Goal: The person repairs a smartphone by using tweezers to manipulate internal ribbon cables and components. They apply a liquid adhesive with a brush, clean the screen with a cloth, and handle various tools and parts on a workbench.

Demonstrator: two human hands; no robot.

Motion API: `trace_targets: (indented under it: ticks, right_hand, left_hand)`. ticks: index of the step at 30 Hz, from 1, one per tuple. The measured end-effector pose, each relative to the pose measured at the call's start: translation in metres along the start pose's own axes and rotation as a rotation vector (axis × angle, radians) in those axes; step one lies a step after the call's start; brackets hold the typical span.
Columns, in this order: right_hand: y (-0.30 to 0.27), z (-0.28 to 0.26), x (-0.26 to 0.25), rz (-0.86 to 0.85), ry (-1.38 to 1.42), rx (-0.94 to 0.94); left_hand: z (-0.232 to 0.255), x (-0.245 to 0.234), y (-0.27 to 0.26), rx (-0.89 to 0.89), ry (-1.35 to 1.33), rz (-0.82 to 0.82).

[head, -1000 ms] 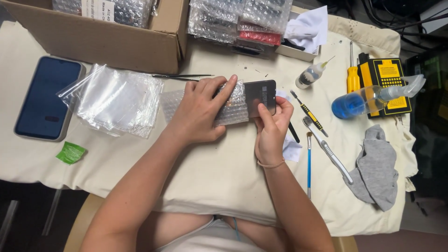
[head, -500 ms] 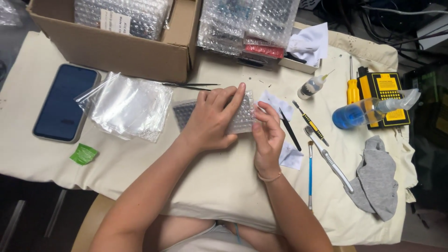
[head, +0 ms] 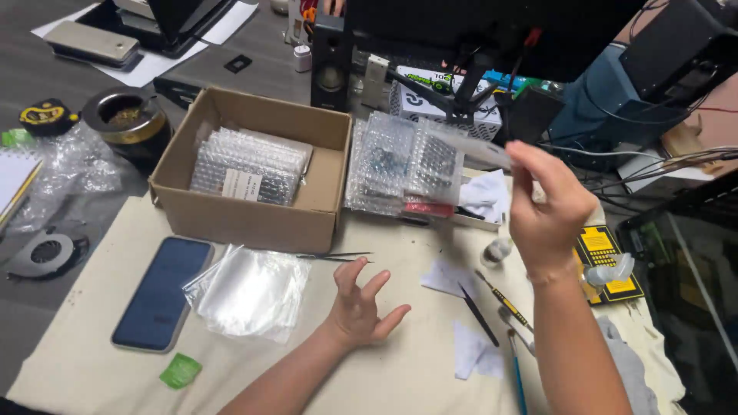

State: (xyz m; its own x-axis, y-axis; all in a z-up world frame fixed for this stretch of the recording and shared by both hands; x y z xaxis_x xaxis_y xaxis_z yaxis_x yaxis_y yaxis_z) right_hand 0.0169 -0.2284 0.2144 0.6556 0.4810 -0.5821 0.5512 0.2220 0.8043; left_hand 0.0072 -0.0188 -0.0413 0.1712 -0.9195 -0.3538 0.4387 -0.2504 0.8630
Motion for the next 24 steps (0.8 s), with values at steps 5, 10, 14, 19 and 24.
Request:
trace_targets:
  ticks: [5, 10, 14, 19, 24]
  right_hand:
    - [-0.013, 0.091, 0.091, -0.050, -0.022, -0.123]
    - [-0.069, 0.106, 0.140, -0.231, 0.031, 0.094]
    - [-0.078, 0.109, 0.146, -0.542, 0.023, 0.249]
    - [-0.004, 0.046, 0.188, -0.422, 0.086, 0.117]
    - [0.056, -0.046, 0.321, -0.975, 0.306, 0.108]
  left_hand:
    - [-0.015, -0.021, 0.030, -0.025, 0.069, -0.113]
    - [-0.036, -0.046, 0.046, -0.058, 0.156, -0.063]
    - [-0.035, -0.054, 0.052, -0.179, 0.240, 0.082]
    - [-0.030, -0.064, 0.065, -0.167, 0.240, 0.146]
    - [-0.075, -0.089, 0.066, -0.425, 0.311, 0.121]
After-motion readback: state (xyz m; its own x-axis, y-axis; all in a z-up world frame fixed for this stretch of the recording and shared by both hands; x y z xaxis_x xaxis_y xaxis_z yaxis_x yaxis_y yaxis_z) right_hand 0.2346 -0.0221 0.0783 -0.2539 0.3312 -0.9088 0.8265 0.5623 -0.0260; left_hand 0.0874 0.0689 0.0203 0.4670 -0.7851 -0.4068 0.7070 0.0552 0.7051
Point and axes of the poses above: each hand's wrist, its own y-axis towards the middle knuckle, its own x-axis out of the palm, z = x × y, the point moved 3 cm from there along y, towards the middle knuckle, and after that the axes turned 9 degrees about -z, right-handed, at the moved point
